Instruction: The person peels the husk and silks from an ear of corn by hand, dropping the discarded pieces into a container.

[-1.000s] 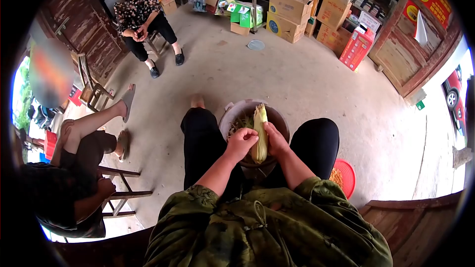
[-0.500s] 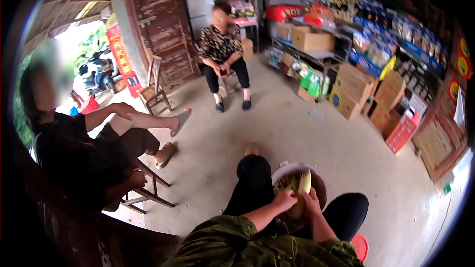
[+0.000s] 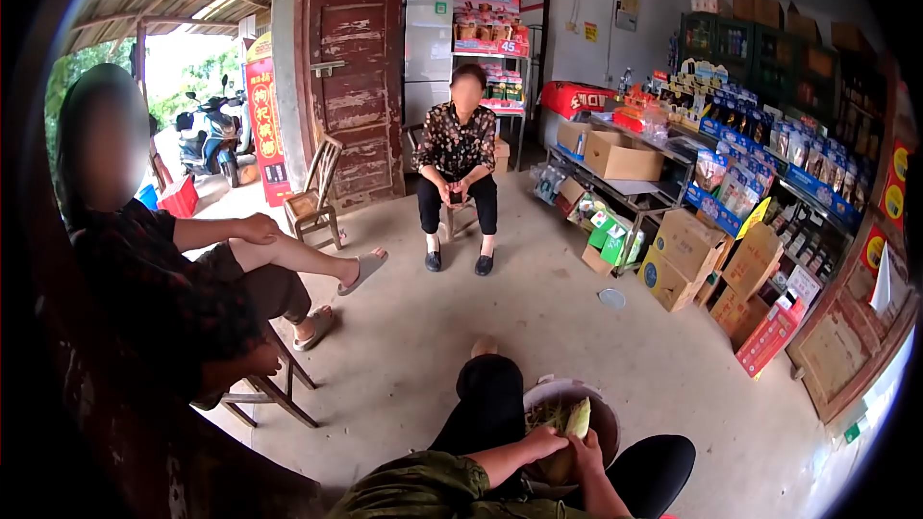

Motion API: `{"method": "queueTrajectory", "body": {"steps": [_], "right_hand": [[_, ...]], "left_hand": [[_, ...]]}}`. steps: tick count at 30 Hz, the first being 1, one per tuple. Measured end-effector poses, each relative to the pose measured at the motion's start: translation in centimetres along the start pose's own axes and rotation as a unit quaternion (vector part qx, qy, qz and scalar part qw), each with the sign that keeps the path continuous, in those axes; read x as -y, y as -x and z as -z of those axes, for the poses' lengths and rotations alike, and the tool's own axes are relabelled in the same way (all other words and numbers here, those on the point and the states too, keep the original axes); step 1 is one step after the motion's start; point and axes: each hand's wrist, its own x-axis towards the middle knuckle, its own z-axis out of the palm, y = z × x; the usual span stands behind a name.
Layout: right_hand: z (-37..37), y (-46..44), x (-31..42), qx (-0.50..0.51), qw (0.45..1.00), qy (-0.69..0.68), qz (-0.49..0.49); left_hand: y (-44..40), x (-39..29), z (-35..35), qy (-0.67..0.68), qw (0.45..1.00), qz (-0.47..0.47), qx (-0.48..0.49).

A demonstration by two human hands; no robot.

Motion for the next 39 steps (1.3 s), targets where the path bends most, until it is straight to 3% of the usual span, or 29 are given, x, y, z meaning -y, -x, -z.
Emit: {"method": "queueTrajectory", "body": {"steps": [2, 5, 9, 11, 14, 17, 21, 24, 26, 29, 36, 39], "right_hand": [[0.5, -0.6, -1.4, 0.007, 0.999, 0.043, 0.026], [1.1, -1.0, -3.1, -0.001, 0.993, 0.110, 0.037], [-0.1, 1.5, 1.6, -0.012, 0.978, 0.206, 0.002], [-0.3, 1.7, 1.9, -0.017, 0.971, 0.237, 0.008], [-0.2, 1.6, 1.6, -0.011, 0.971, 0.237, 0.010], [-0.3, 1.7, 1.7, -0.011, 0.972, 0.236, -0.001], [-0.7, 1.9, 2.5, -0.022, 0.969, 0.247, -0.013], [-0.3, 1.8, 1.7, -0.020, 0.968, 0.248, -0.014], [-0.5, 2.0, 2.2, -0.006, 0.973, 0.231, -0.016], [-0.5, 1.8, 1.3, 0.001, 0.978, 0.210, -0.001], [-0.5, 2.0, 1.5, -0.008, 0.982, 0.190, -0.001], [-0.4, 1.8, 2.0, -0.007, 0.973, 0.229, 0.024]], "left_hand": [[-0.4, 1.1, -0.4, 0.005, 0.998, -0.060, -0.021], [0.1, 0.4, 0.2, -0.062, 0.998, -0.030, 0.011], [1.0, -0.6, 0.2, -0.099, 0.994, -0.029, 0.025], [0.1, 0.6, -0.2, -0.139, 0.985, -0.098, 0.001], [-0.7, 1.6, -0.5, -0.167, 0.975, -0.145, -0.017], [0.0, 0.8, -0.4, -0.153, 0.981, -0.116, -0.006], [-1.2, 1.9, -0.5, -0.139, 0.979, -0.147, -0.010], [0.7, 0.1, -0.1, -0.096, 0.993, -0.070, -0.005], [-1.1, 2.0, -0.4, -0.114, 0.987, -0.112, -0.012], [-1.9, 3.1, -0.7, -0.051, 0.994, -0.095, 0.003], [-1.2, 2.5, -1.0, -0.061, 0.993, -0.097, -0.042], [-2.9, 3.9, -0.8, -0.116, 0.980, -0.158, -0.037]]}}
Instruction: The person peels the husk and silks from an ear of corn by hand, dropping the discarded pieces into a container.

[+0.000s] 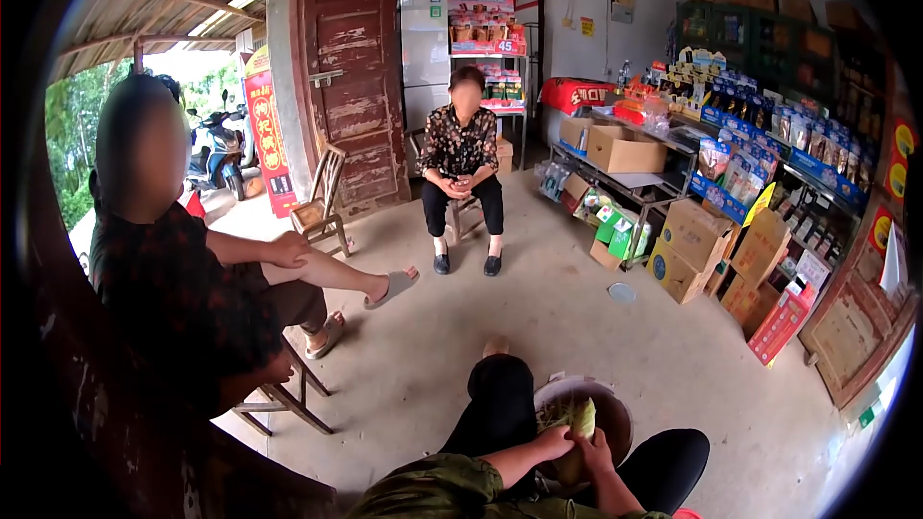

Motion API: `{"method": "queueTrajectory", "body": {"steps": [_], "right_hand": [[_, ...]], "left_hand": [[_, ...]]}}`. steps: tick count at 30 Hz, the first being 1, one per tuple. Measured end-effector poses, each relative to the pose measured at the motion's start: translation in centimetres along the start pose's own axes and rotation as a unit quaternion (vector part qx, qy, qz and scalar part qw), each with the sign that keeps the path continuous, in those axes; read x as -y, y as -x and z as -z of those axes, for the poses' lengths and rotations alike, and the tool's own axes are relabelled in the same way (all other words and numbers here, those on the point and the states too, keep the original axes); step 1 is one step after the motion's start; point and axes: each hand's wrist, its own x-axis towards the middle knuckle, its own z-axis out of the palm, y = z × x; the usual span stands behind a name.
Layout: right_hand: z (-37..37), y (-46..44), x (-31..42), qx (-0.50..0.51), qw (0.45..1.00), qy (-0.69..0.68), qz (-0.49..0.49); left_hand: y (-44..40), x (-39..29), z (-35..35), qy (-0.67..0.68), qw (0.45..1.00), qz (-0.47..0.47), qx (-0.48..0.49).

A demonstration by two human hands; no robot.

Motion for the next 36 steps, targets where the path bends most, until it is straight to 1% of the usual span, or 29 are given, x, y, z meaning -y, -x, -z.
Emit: {"method": "queueTrajectory", "body": {"steps": [3, 4, 5, 6, 7, 9, 11, 13, 16, 20, 23, 25, 28, 31, 32, 33, 34, 35, 36], "right_hand": [[0.2, -0.2, -0.5, -0.008, 1.000, -0.001, 0.016], [0.4, 0.0, 0.1, -0.004, 0.999, -0.049, 0.011], [0.5, 0.3, 0.3, 0.001, 0.995, -0.097, 0.005], [0.5, 0.5, 0.3, 0.002, 0.995, -0.098, 0.002], [0.5, 0.3, 0.3, 0.006, 0.996, -0.086, 0.001], [0.7, -0.3, -0.3, 0.008, 0.997, -0.074, 0.001], [0.4, -1.0, -1.7, 0.009, 0.999, -0.037, -0.023], [0.5, -0.3, -0.3, 0.012, 0.999, -0.039, -0.028], [0.5, -0.1, -0.2, 0.015, 0.999, -0.025, -0.030], [0.5, 0.3, 0.9, 0.010, 0.999, 0.016, -0.039], [0.3, 0.2, 0.4, 0.000, 0.999, 0.025, -0.034], [0.3, 0.1, 0.4, -0.002, 0.999, 0.036, -0.028], [0.4, 0.3, 0.6, -0.005, 0.998, 0.055, -0.023], [0.5, 0.2, 0.8, -0.002, 0.997, 0.075, -0.009], [0.3, -0.1, 0.1, -0.004, 0.998, 0.067, 0.000], [0.2, -0.2, -0.1, -0.007, 0.999, 0.042, 0.001], [0.3, 0.2, 0.8, -0.004, 0.999, 0.031, 0.011], [0.7, 0.6, 1.8, 0.000, 0.999, 0.033, 0.017], [0.3, 0.1, 0.6, -0.015, 0.999, 0.032, 0.039]], "left_hand": [[0.0, 0.2, 0.2, 0.059, 0.995, 0.071, 0.035], [0.5, -0.7, 0.6, 0.060, 0.995, 0.073, 0.035], [1.2, -1.8, 1.1, 0.047, 0.997, 0.063, 0.020], [1.6, -2.5, 1.4, 0.034, 0.998, 0.052, 0.004], [1.6, -2.6, 1.6, 0.029, 0.998, 0.056, 0.024], [1.9, -3.1, 1.7, 0.027, 0.998, 0.055, 0.026], [2.3, -3.9, 2.0, 0.024, 0.998, 0.056, 0.026], [2.7, -4.7, 2.3, -0.003, 0.999, 0.044, 0.028], [2.6, -4.5, 2.2, -0.033, 0.999, 0.027, 0.026], [2.4, -4.2, 2.1, -0.046, 0.998, 0.023, 0.031], [2.1, -3.3, 1.6, -0.057, 0.998, 0.010, 0.026], [1.9, -3.0, 1.5, -0.069, 0.997, -0.022, 0.016], [2.0, -3.2, 1.1, -0.067, 0.997, -0.041, -0.002], [2.4, -3.7, 1.2, -0.028, 0.997, -0.065, -0.029], [2.5, -4.0, 1.4, -0.054, 0.997, -0.042, -0.025], [2.2, -3.2, 0.8, -0.009, 0.996, -0.075, -0.043], [2.3, -3.3, 0.9, 0.003, 0.996, -0.081, -0.038], [2.5, -3.8, 1.2, 0.042, 0.998, -0.042, -0.021], [2.5, -4.3, 1.5, 0.077, 0.997, 0.015, -0.005]]}}
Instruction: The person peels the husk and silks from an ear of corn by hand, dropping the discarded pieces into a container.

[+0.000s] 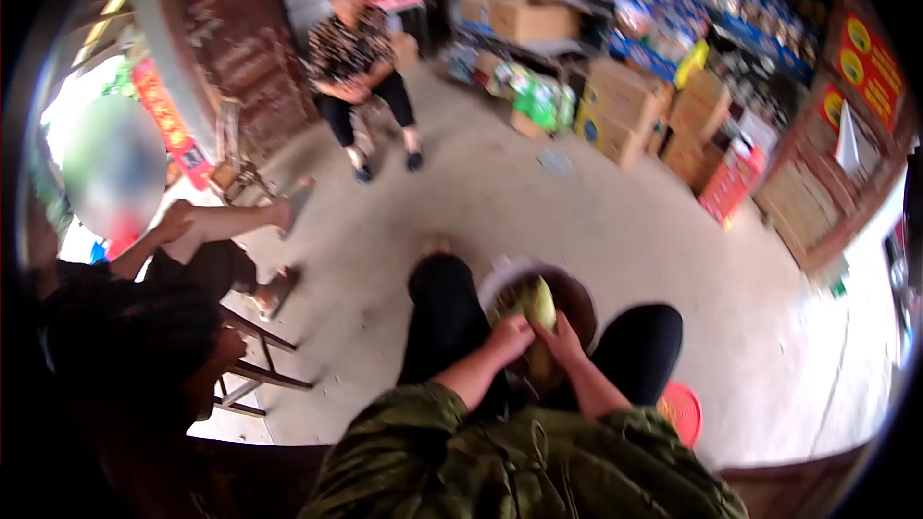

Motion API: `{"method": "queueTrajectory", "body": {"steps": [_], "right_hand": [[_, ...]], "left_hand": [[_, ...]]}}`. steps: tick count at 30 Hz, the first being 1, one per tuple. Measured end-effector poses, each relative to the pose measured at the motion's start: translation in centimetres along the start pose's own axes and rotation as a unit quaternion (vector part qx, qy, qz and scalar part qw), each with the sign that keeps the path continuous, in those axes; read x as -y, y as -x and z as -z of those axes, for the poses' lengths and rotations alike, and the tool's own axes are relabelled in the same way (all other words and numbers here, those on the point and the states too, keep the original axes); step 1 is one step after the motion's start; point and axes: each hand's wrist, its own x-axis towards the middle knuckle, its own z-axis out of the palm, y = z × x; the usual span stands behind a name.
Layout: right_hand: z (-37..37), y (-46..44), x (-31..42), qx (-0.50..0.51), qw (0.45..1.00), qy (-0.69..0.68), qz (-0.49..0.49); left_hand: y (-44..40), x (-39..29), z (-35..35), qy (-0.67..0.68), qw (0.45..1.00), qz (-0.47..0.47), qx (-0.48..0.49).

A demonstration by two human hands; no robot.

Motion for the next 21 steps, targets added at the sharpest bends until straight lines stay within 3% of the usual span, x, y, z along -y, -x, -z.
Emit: {"method": "queueTrajectory", "body": {"steps": [2, 6, 9, 12, 14, 18, 20, 21], "right_hand": [[0.3, 0.1, 0.7, 0.002, 0.999, -0.029, -0.026], [-0.5, -0.8, -1.3, -0.025, 0.967, -0.234, -0.097], [0.2, -1.6, -2.2, -0.058, 0.924, -0.341, -0.166], [1.4, -2.2, -0.8, -0.133, 0.876, -0.400, -0.235], [1.0, -3.7, -4.7, -0.153, 0.869, -0.420, -0.211], [1.5, -3.9, -4.6, -0.175, 0.840, -0.483, -0.173], [1.9, -4.1, -4.5, -0.185, 0.836, -0.489, -0.167], [2.5, -4.3, -4.5, -0.227, 0.832, -0.467, -0.193]], "left_hand": [[0.0, 0.0, 0.7, 0.069, 0.993, 0.095, 0.005], [-1.7, 2.6, 1.0, 0.291, 0.946, 0.138, 0.032], [-0.9, -0.6, 1.6, 0.444, 0.876, 0.184, 0.036], [-0.7, -1.2, 2.7, 0.476, 0.853, 0.192, 0.092], [-0.8, -1.1, 2.8, 0.491, 0.838, 0.199, 0.129], [-0.5, -2.2, 3.2, 0.505, 0.824, 0.204, 0.157], [-0.4, -2.7, 3.9, 0.496, 0.817, 0.202, 0.215], [-0.3, -2.7, 4.2, 0.531, 0.798, 0.212, 0.187]]}}
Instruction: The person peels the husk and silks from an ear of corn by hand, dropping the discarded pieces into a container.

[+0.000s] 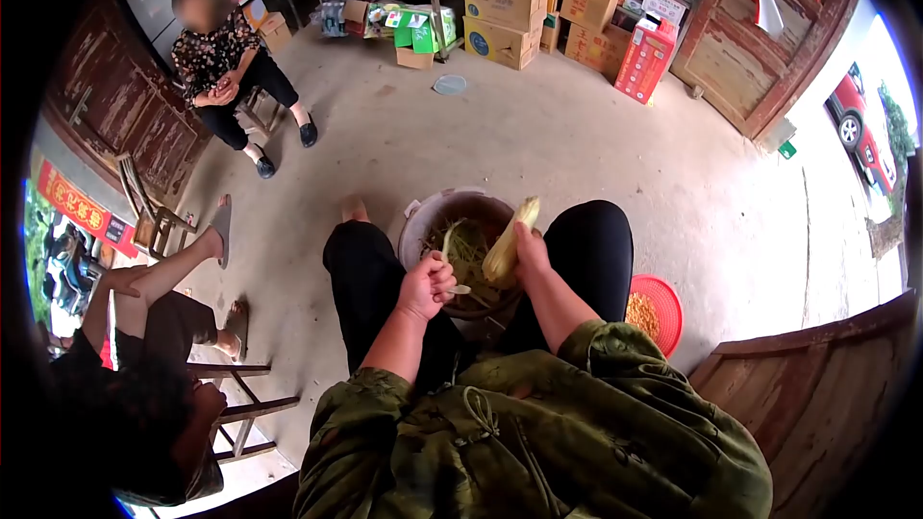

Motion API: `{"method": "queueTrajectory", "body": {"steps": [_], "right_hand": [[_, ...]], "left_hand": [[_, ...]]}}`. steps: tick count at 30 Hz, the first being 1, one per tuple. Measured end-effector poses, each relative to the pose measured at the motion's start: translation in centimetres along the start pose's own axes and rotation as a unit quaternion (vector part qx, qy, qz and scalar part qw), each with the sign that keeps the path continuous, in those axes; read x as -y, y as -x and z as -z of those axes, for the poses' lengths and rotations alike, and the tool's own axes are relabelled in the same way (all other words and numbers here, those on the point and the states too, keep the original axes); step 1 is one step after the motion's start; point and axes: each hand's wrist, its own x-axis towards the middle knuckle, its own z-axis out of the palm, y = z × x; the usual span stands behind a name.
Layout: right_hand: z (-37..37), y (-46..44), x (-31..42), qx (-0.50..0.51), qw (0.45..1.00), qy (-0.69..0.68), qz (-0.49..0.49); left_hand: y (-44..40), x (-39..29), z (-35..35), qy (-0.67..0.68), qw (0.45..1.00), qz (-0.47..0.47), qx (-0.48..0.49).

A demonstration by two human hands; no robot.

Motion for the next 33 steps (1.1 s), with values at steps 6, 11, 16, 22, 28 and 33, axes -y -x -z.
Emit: {"method": "queueTrajectory", "body": {"steps": [6, 11, 16, 22, 28, 33], "right_hand": [[-0.7, 1.6, 1.9, 0.136, 0.985, -0.071, -0.077], [-1.1, 3.1, 1.8, 0.174, 0.963, -0.103, -0.177], [-2.4, 5.2, 2.3, 0.269, 0.935, -0.106, -0.206], [-2.9, 6.5, 1.9, 0.315, 0.935, -0.047, -0.158], [-3.3, 7.6, 2.0, 0.329, 0.943, -0.004, -0.050], [-3.3, 7.6, 1.8, 0.321, 0.946, 0.023, -0.035]], "left_hand": [[-0.7, -0.4, 0.3, -0.228, 0.946, -0.137, -0.186], [-1.5, 1.4, 0.4, -0.395, 0.894, -0.154, -0.149], [-1.1, 1.1, -2.7, -0.400, 0.890, -0.191, -0.106], [-1.2, 1.5, -3.1, -0.424, 0.870, -0.224, -0.114], [-1.3, 1.6, -2.6, -0.487, 0.824, -0.248, -0.152], [-0.6, 2.0, -3.7, -0.589, 0.734, -0.234, -0.245]]}}
